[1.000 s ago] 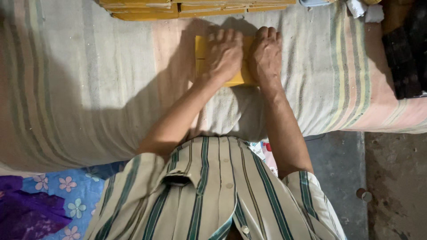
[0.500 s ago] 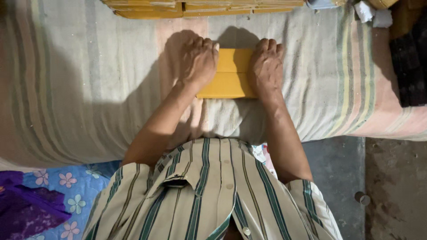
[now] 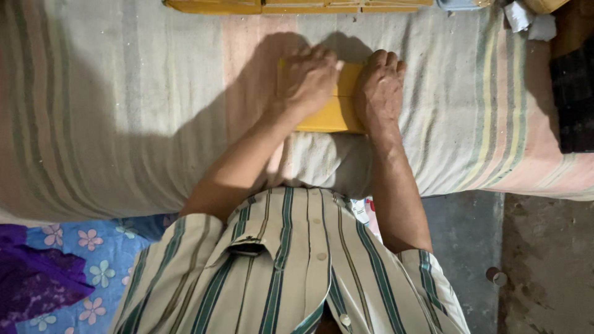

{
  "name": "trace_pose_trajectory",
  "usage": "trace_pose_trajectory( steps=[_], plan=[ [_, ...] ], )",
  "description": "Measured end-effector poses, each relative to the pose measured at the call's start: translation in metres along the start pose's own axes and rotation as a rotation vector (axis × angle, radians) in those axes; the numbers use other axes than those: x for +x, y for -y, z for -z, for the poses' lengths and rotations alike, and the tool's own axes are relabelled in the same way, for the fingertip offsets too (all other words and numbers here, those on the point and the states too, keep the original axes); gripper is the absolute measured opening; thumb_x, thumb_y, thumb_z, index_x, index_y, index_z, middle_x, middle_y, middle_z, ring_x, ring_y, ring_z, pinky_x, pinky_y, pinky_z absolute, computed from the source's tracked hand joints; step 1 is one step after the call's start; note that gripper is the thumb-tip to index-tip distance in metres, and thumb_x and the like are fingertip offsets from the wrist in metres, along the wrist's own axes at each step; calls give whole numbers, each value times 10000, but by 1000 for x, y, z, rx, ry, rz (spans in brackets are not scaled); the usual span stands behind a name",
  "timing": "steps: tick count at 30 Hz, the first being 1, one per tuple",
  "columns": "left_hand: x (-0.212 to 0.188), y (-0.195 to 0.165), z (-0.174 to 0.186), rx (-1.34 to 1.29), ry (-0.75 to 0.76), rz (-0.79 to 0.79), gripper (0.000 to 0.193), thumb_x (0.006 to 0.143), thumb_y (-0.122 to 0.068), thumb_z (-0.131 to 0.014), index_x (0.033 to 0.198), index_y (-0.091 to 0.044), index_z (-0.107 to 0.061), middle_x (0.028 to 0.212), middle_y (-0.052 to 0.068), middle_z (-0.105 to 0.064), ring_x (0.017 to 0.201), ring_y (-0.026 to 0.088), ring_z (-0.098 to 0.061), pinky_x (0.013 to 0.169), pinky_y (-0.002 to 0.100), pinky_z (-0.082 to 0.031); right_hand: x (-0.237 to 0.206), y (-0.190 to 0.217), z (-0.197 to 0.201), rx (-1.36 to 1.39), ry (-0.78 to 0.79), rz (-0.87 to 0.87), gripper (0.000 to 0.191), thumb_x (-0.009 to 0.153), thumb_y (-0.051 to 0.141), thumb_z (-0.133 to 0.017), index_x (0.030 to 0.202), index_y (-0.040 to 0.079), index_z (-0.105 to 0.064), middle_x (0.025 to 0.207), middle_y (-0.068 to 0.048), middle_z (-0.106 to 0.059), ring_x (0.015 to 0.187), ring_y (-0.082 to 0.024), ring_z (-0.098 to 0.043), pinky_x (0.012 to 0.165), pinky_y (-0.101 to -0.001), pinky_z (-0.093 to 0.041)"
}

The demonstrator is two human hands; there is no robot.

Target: The person folds yellow cardboard boxes, pressing the sides and flaps to shape each box, then places finished boxes onto a growing stack of folded boxes beside them.

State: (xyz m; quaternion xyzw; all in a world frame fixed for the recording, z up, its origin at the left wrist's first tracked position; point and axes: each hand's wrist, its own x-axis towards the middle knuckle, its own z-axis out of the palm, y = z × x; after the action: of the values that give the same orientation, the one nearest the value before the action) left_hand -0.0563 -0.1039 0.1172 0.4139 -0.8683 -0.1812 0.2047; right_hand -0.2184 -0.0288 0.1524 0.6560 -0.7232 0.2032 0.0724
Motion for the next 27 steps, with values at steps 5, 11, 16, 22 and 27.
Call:
trace_pose_trajectory(
  steps=[5,11,16,22,27],
  plan=[
    [-14,29,17,-183,-13,260,314,1094,-231,-414,1172,-17,-630,1168,218,-623,1070,315,-589,1020,515,-456,2,-4,-10,-71,66,19,164,1073,49,-498,1090,-74,-604,1002,-215,-622,981,-365,-582,981,-515,-440],
    [-11,-5,33,163,196,195,403,1098,-314,-403,1228,3,-615,1246,224,-627,1169,346,-565,1057,555,-417,4,-7,-12,-93,40,83,189,1042,88,-528,1076,-75,-615,1034,-231,-630,1018,-396,-581,946,-511,-435],
    [16,-43,4,178,-14,57,454,831,-173,-479,1250,-33,-588,1261,191,-612,1230,369,-517,1067,632,-298,6,-2,-10,38,30,15,222,1040,138,-551,1067,-74,-612,1046,-245,-626,1031,-431,-567,948,-526,-426],
    [-12,-15,22,46,46,98,343,1058,-325,-466,1215,-43,-582,1266,200,-588,1247,372,-506,1084,611,-312,7,-1,-7,-12,25,7,181,1003,84,-527,1094,-48,-611,1098,-243,-627,1054,-428,-574,936,-511,-439],
    [-41,7,58,70,-147,193,314,1034,-288,-489,1206,-50,-597,1204,229,-578,1109,390,-527,977,604,-370,15,12,-3,-274,44,-20,230,911,103,-536,1081,-9,-642,1045,-199,-666,996,-389,-595,873,-523,-447]
  ],
)
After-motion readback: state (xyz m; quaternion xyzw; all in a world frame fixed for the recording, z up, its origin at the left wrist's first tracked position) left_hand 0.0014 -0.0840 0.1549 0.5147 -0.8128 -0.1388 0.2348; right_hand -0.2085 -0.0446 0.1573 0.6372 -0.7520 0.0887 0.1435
